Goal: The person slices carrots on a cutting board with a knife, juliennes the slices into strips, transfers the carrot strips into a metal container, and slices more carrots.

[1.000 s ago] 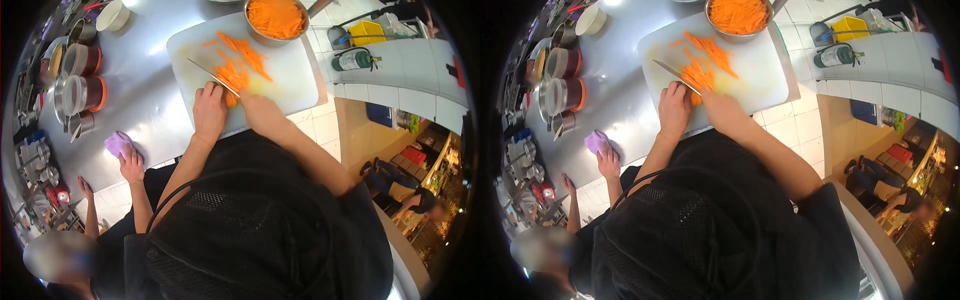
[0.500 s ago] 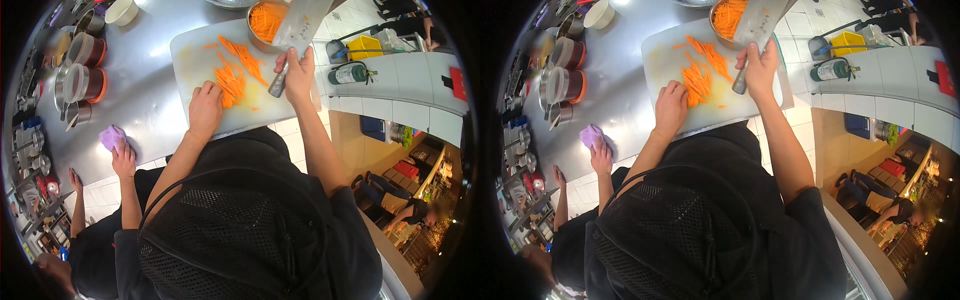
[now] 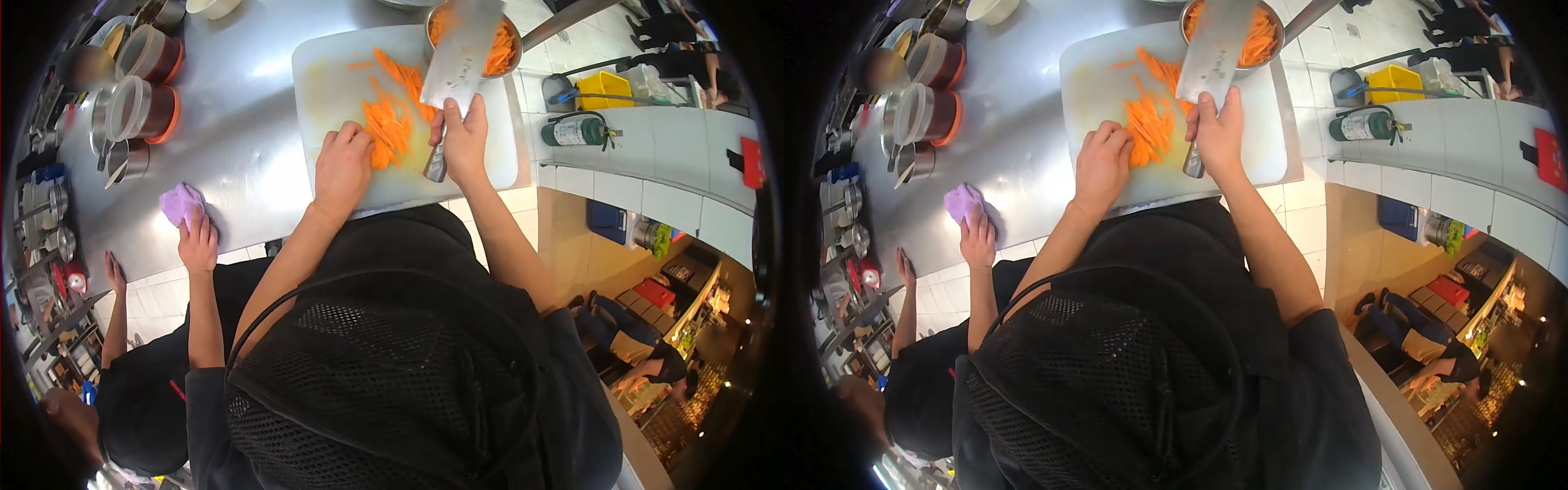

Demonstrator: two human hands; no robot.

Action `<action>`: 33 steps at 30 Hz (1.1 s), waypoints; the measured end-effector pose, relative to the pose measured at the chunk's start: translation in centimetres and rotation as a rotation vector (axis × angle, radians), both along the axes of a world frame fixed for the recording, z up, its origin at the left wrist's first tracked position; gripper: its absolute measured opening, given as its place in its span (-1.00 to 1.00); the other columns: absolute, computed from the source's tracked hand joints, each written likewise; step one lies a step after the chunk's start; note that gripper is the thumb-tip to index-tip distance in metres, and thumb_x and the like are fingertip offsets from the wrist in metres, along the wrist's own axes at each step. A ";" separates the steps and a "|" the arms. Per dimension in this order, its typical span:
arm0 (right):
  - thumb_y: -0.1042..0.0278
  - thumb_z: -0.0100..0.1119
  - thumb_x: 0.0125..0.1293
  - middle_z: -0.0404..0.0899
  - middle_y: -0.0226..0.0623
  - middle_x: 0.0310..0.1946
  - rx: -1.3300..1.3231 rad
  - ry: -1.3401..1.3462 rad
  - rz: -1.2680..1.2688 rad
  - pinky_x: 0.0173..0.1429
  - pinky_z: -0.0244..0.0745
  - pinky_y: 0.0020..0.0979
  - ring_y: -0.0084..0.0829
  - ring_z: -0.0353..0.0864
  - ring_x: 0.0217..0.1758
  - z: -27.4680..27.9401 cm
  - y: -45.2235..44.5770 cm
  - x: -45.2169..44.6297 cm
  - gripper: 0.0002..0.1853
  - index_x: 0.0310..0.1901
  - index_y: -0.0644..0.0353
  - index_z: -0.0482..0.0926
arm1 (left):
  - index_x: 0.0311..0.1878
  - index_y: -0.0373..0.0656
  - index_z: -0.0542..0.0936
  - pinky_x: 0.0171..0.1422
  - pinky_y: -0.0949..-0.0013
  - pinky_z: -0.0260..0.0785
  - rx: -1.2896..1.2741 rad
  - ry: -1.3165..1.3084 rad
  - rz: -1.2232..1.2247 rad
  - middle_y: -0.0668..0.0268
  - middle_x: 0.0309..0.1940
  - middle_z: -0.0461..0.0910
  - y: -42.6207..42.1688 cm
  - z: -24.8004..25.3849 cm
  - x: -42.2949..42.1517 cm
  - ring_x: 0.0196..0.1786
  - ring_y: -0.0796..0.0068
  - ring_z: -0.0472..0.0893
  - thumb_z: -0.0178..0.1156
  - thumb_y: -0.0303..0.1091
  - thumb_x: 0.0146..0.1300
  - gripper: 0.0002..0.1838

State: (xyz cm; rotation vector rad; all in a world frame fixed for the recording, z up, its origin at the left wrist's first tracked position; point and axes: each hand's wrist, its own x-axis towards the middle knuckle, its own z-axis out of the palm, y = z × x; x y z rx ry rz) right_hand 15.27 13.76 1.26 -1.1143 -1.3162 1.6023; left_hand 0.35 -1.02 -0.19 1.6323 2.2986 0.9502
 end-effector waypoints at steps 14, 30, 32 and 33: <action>0.40 0.09 0.62 0.49 -0.43 -0.53 -0.215 -0.329 0.539 -0.54 0.35 -0.48 -0.63 0.38 -0.66 2.0 -1.0 2.2 -0.84 0.12 0.22 0.51 | -0.18 -0.18 0.70 0.08 0.09 0.50 0.026 -0.011 0.016 0.26 -0.11 0.60 0.2 0.2 0.1 -0.09 0.09 0.58 0.32 -0.45 0.35 -0.95; 0.54 0.07 0.47 0.62 0.08 -0.46 0.583 -0.844 0.705 -0.32 0.56 0.05 0.11 0.66 -0.46 5.2 -4.5 3.4 -0.78 0.08 0.28 0.35 | -0.11 -0.21 0.74 0.12 0.07 0.53 -0.063 -0.005 -0.019 0.19 -0.09 0.58 -0.1 0.8 -0.2 -0.07 0.05 0.60 0.25 -0.52 0.32 -0.86; 0.59 0.09 0.36 0.61 0.13 -0.41 0.594 -0.917 0.749 -0.26 0.59 0.08 0.17 0.68 -0.40 7.2 -6.1 3.6 -0.75 0.03 0.32 0.36 | -0.10 -0.22 0.74 0.12 0.07 0.53 -0.092 0.001 -0.025 0.18 -0.08 0.58 0.1 1.0 -0.2 -0.07 0.04 0.60 0.24 -0.53 0.31 -0.84; 0.64 0.12 0.26 0.61 0.18 -0.36 0.605 -0.990 0.793 -0.21 0.61 0.11 0.22 0.71 -0.34 8.1 -6.8 3.6 -0.73 -0.02 0.35 0.36 | -0.10 -0.22 0.75 0.12 0.07 0.54 -0.119 -0.009 -0.025 0.16 -0.08 0.58 0.2 1.0 -0.3 -0.07 0.03 0.60 0.25 -0.51 0.32 -0.84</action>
